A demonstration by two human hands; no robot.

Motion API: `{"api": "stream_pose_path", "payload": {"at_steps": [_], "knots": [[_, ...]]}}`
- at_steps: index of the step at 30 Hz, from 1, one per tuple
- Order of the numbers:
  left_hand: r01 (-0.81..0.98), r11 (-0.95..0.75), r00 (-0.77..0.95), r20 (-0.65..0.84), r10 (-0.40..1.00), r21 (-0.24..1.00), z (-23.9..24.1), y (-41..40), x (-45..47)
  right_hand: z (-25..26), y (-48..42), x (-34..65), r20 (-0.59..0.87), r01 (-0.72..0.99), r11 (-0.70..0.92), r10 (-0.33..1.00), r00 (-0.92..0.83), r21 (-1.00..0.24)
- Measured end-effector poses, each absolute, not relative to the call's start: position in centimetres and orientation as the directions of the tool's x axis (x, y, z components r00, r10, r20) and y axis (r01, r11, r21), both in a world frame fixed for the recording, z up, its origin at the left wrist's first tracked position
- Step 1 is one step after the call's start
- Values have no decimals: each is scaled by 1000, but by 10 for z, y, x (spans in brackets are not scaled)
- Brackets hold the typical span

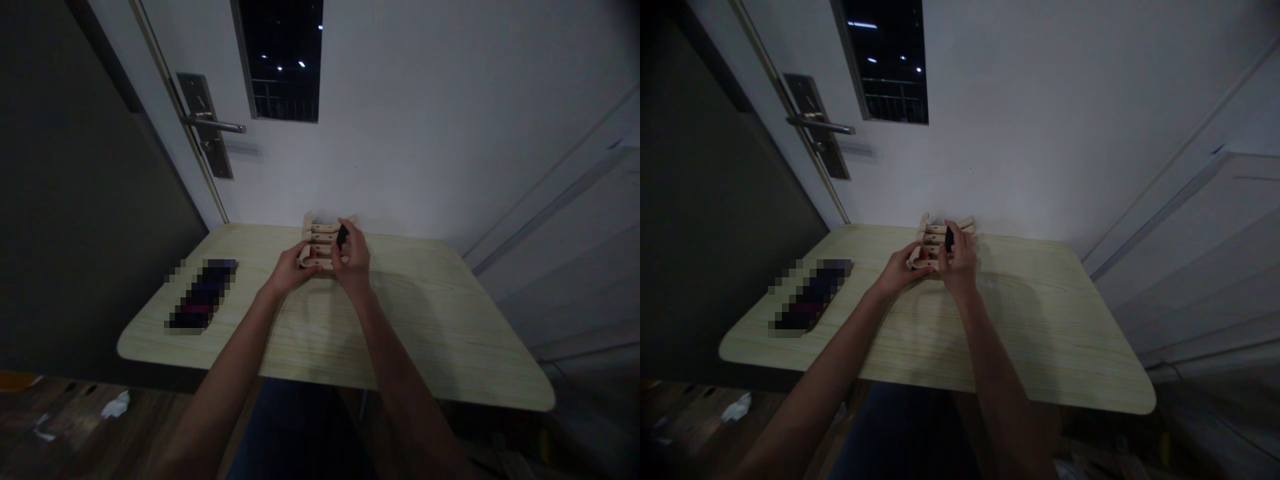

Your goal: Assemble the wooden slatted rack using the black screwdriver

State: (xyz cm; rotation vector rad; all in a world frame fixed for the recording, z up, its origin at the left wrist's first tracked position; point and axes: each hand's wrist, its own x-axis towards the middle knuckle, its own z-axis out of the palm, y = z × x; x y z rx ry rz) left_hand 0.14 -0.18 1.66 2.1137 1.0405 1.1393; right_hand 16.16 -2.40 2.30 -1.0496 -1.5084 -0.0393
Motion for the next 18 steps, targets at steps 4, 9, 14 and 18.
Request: {"api": "stream_pose_path", "payload": {"at_steps": [4,9,14,18], "knots": [[381,-567,346,456,820,730,16,-1,1,22,-25,163,810,567,633,576,110,-528],[377,-575,369,452,812,726,15,0,0,20,-23,165,806,531,648,578,125,-546],[391,-582,346,473,811,713,14,1,1,22,-22,165,805,551,629,575,146,-549],[401,-578,349,465,814,711,15,0,1,25,-23,163,814,636,568,556,172,-522]]}}
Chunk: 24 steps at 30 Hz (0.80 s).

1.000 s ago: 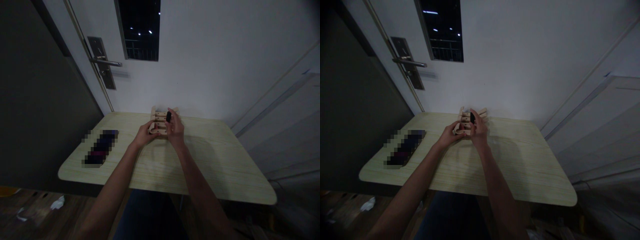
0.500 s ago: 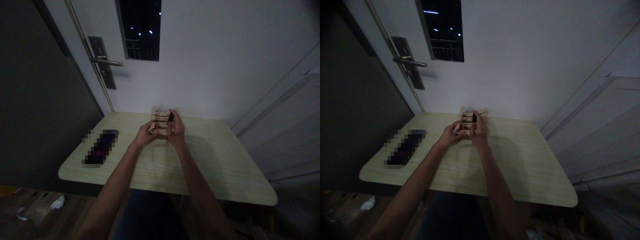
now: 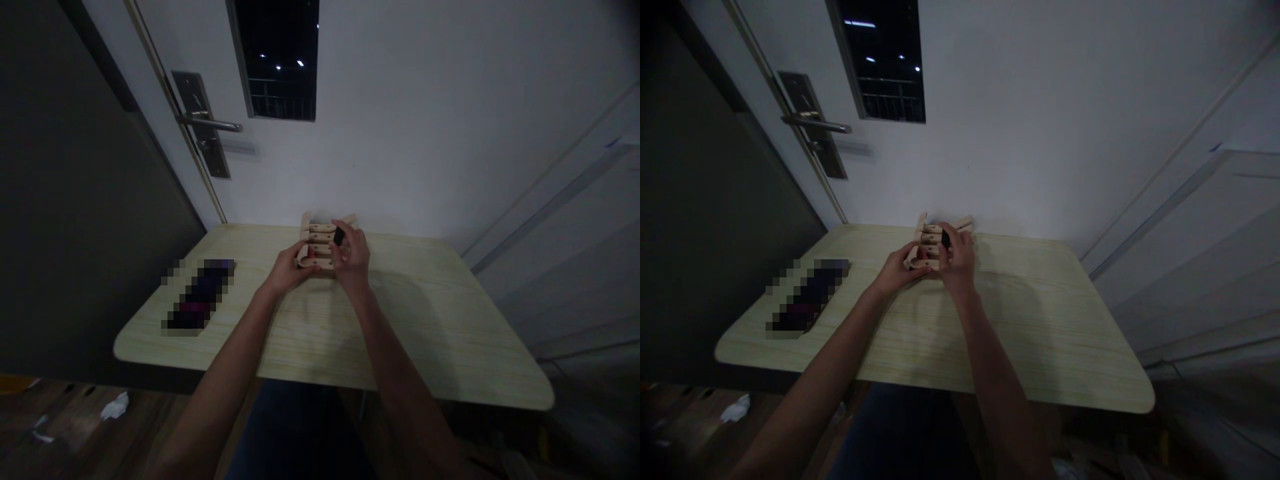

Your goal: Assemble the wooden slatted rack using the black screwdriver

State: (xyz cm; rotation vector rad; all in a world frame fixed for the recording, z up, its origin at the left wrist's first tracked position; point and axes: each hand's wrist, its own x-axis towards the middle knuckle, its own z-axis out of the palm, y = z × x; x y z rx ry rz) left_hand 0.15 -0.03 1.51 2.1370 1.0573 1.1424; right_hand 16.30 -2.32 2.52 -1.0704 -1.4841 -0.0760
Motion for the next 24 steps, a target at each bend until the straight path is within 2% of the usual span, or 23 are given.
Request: {"api": "stream_pose_path", "payload": {"at_steps": [3,9,13,17,24], "knots": [[406,-565,341,455,823,718,16,-1,2,26,-25,162,802,641,547,566,190,-538],[388,-579,353,464,812,717,18,-1,2,27,-29,167,793,520,637,593,140,-569],[381,-558,352,442,825,737,20,-3,3,28,-28,171,810,529,659,579,95,-534],[368,-519,350,403,846,771,20,-4,3,26,-24,171,807,548,641,578,116,-538],[373,-538,346,424,837,756,19,-3,2,27,-24,166,802,608,582,576,160,-539]]}}
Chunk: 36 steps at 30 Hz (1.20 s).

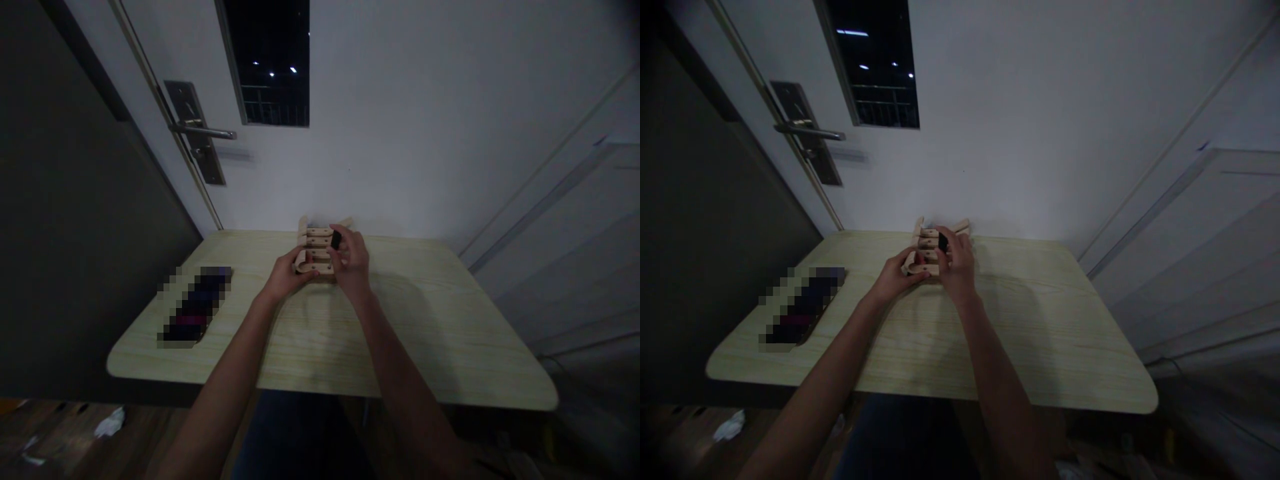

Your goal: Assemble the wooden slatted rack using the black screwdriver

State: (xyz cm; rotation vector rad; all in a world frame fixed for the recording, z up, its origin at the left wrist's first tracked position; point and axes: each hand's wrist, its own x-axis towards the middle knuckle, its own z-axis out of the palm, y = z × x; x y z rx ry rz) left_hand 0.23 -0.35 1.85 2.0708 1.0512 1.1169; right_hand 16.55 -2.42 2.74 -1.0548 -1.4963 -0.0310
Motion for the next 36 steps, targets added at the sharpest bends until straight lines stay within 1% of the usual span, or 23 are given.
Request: {"api": "stream_pose_path", "payload": {"at_steps": [4,8,11,14,18,23,25,31,33,36], "knots": [[379,-574,358,457,815,726,18,-2,2,29,-26,165,778,598,565,606,165,-568],[385,-576,356,460,814,721,19,-2,2,29,-28,167,789,532,639,607,94,-555],[380,-577,364,457,812,723,19,-2,2,27,-28,170,790,514,660,611,60,-549],[372,-579,358,463,811,726,16,-1,2,26,-26,171,788,543,635,610,85,-550],[375,-584,350,474,808,720,11,2,1,27,-25,169,796,605,578,583,163,-548],[384,-576,319,482,816,721,10,3,2,28,-26,165,785,615,551,589,193,-564],[375,-572,323,476,818,730,11,2,2,27,-26,165,792,621,558,584,177,-551],[380,-571,355,456,816,728,16,0,1,27,-26,167,850,643,622,519,89,-447],[371,-569,359,452,817,734,17,-1,1,27,-27,167,850,637,634,524,64,-439],[366,-572,366,452,814,734,16,0,1,27,-27,167,838,626,627,539,81,-464]]}}
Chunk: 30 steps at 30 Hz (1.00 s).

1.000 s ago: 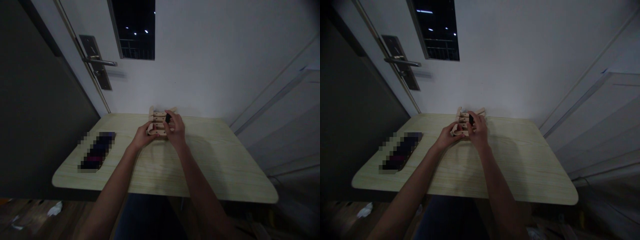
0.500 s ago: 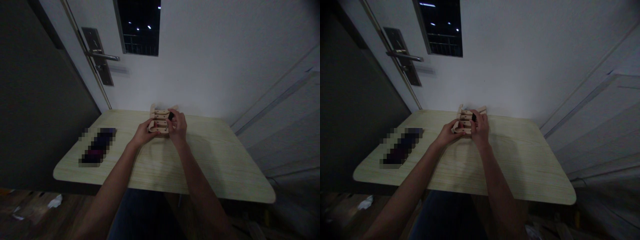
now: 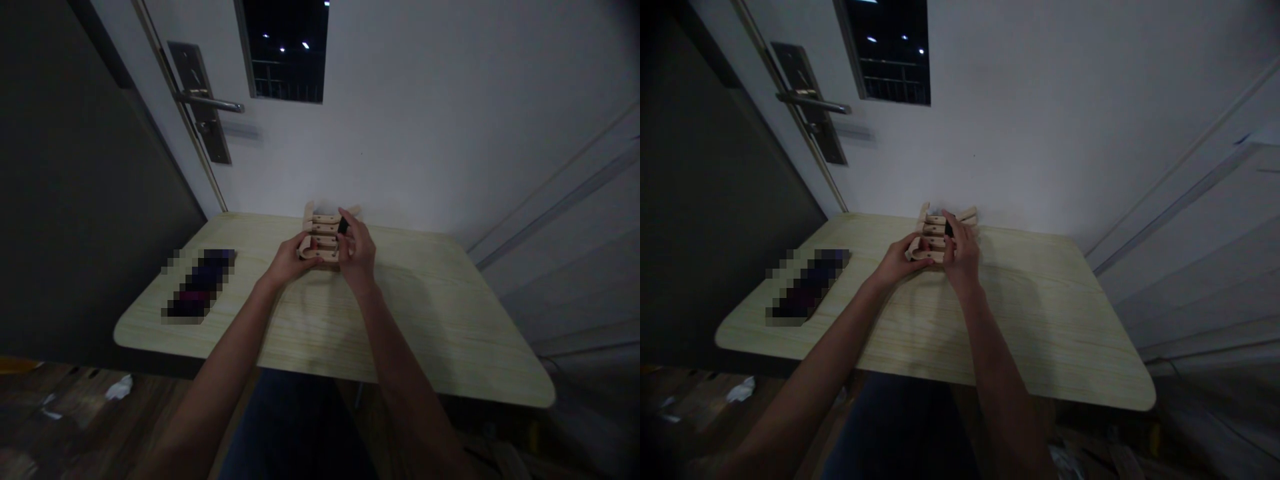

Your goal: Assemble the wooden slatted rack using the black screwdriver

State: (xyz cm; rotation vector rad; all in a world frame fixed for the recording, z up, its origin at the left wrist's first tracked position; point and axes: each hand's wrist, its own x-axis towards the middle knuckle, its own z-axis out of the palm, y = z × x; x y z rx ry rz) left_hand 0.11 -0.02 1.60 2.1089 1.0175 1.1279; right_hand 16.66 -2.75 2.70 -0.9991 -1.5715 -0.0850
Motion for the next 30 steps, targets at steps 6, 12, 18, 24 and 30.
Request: {"api": "stream_pose_path", "payload": {"at_steps": [6,12,18,24,30], "knots": [[396,-573,347,461,817,718,10,4,0,24,-25,164,794,592,591,589,147,-548],[368,-580,356,466,810,727,11,3,0,23,-27,163,806,589,613,580,116,-526],[354,-571,356,458,814,740,17,-1,2,26,-29,162,827,613,632,558,64,-474],[369,-576,357,461,812,729,14,1,1,26,-26,162,827,613,616,550,114,-495],[370,-586,361,470,806,721,13,3,0,26,-27,161,797,634,550,575,184,-543]]}}
